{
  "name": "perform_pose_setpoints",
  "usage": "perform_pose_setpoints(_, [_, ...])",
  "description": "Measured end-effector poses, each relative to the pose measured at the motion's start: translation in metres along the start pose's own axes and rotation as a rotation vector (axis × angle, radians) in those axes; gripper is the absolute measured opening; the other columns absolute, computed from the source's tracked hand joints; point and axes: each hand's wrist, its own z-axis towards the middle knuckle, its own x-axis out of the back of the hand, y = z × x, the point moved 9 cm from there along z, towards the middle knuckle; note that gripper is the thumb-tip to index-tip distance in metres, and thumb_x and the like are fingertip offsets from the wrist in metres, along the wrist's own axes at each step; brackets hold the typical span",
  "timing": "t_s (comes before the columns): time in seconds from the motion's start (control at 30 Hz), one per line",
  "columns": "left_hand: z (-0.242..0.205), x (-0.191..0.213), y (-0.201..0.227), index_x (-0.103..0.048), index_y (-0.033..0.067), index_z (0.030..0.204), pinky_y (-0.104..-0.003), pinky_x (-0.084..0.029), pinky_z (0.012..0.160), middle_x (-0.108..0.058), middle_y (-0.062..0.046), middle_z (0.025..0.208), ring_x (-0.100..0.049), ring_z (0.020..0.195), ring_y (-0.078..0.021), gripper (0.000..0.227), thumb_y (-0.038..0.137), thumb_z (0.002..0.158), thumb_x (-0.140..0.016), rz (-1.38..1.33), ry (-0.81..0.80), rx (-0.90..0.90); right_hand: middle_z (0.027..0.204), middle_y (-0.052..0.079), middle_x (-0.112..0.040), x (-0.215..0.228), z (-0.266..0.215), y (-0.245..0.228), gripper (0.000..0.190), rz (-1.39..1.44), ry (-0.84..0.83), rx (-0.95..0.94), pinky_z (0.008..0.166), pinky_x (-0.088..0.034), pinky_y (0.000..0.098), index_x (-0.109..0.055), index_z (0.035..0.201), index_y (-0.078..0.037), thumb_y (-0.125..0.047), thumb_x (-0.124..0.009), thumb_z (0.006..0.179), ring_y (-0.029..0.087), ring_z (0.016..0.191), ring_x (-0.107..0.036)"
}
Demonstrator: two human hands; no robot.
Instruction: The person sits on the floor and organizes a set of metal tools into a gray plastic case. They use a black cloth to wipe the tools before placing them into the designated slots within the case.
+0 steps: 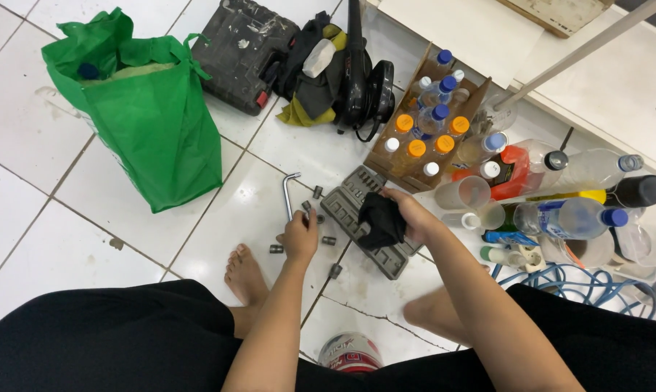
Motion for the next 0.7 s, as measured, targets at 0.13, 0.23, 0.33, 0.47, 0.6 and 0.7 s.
perform_pose_setpoints(0.13, [-0.031,0.029,0.083,-0.050,-0.0012,0.145,-0.054,-0.035,0.116,-0.053,-0.026,0.148,-0.046,0.143,-0.0370,0.075,0.059,0.110,-0.024,-0.537,-0.228,-0.066,0.134,0.011,-0.053,-0.018,-0.017,-0.019,0.045,0.153,-0.032,0.200,0.111,-0.041,0.0515,-0.060,0.125,-0.011,-0.011,-0.064,0.080,0.029,0.132,-0.051])
perform_pose_setpoints(0.23, [-0.064,0.050,0.139,-0.042,-0.0096,0.149,-0.056,-0.031,0.120,-0.044,-0.034,0.152,-0.038,0.147,-0.0434,0.082,0.057,0.108,-0.017,-0.692,-0.349,-0.071,0.127,0.015,-0.063,-0.043,-0.048,-0.040,0.035,0.129,-0.081,0.594,0.111,-0.044,0.0437,-0.070,0.123,-0.004,-0.009,-0.066,0.089,0.023,0.122,-0.057])
perform_pose_setpoints(0.33, [-0.070,0.040,0.156,-0.044,-0.0084,0.147,-0.058,-0.036,0.115,-0.047,-0.033,0.149,-0.043,0.142,-0.0447,0.072,0.048,0.108,-0.021,-0.694,-0.367,-0.098,0.149,0.029,-0.048,-0.056,-0.057,-0.048,0.041,-0.449,-0.024,1.211,0.116,-0.030,0.0634,-0.051,0.146,0.001,-0.013,-0.043,0.109,0.045,0.141,-0.041])
perform_pose_setpoints(0.47, [-0.085,0.032,0.171,-0.040,-0.0077,0.148,-0.060,-0.040,0.112,-0.045,-0.033,0.147,-0.044,0.140,-0.0470,0.057,0.029,0.108,-0.024,-0.660,-0.393,-0.137,0.095,0.017,-0.065,-0.037,-0.038,-0.043,0.028,-0.615,0.247,1.283,0.085,-0.050,0.0474,-0.059,0.118,-0.006,-0.021,-0.036,0.111,0.035,0.094,-0.063])
perform_pose_setpoints(0.6, [-0.102,0.040,0.179,-0.041,-0.0041,0.151,-0.055,-0.042,0.112,-0.045,-0.029,0.151,-0.045,0.141,-0.0417,0.063,0.038,0.109,-0.021,-0.924,-0.370,-0.063,0.086,0.022,-0.071,-0.017,-0.003,-0.039,0.042,-0.296,0.288,1.039,0.073,-0.057,0.0423,-0.064,0.099,-0.001,-0.026,-0.035,0.115,0.030,0.084,-0.070])
perform_pose_setpoints(0.7, [-0.096,0.045,0.184,-0.048,-0.0019,0.139,-0.051,-0.044,0.105,-0.050,-0.024,0.136,-0.048,0.129,-0.0366,0.056,0.040,0.109,-0.026,-0.946,-0.321,-0.062,0.101,0.015,-0.067,-0.033,-0.013,-0.029,0.050,0.244,0.187,0.419,0.077,-0.057,0.0403,-0.066,0.118,-0.002,-0.046,-0.044,0.107,0.024,0.092,-0.062])
